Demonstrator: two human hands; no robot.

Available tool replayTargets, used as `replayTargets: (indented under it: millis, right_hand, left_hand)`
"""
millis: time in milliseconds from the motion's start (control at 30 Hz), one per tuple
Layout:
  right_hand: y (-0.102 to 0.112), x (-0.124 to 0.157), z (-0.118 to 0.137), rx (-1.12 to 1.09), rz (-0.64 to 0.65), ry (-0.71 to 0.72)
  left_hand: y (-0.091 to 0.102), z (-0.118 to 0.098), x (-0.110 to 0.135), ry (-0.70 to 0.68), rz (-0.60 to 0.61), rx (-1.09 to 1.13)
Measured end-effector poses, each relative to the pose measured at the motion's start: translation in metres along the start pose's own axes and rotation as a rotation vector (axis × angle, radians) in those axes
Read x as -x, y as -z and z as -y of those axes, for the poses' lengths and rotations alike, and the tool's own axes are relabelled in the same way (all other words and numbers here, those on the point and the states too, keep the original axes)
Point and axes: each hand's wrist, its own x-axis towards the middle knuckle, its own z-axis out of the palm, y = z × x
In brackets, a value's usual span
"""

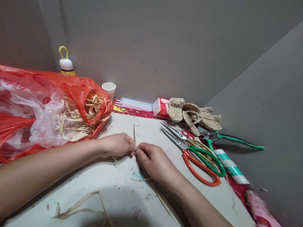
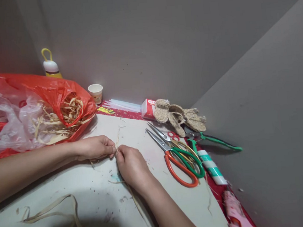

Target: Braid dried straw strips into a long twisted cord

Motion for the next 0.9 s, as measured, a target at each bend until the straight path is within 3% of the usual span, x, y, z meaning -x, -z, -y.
replayTargets:
  millis: [200, 367, 500, 667, 900]
  right_hand:
    - [0.009, 0.007, 0.013, 0.271, -0.01, -0.048]
    - [0.023, 0.016, 0.021, 0.275, -0.034, -0.046]
    - [0.015, 0.023, 0.031, 0.239, -0.002, -0.015]
    - [0.0, 0.026, 0.033, 0.41, -0.005, -0.017]
    - [-0.002, 0.027, 0.039, 0.503, 0.028, 0.029]
  left_hand:
    - [-0.002, -0.003, 0.004, -0.041, -0.089, -0.056]
    - [-0.003, -0.002, 0.004, -0.058, -0.105, -0.025]
    - [-0.005, -0.002, 0.003, -0.044, -0.091, 0.141]
    - [-0.004, -0.003, 0.003, 0.043, -0.003, 0.35]
    - [-0.006, -0.003, 0.004, 0.026, -0.02, 0.331]
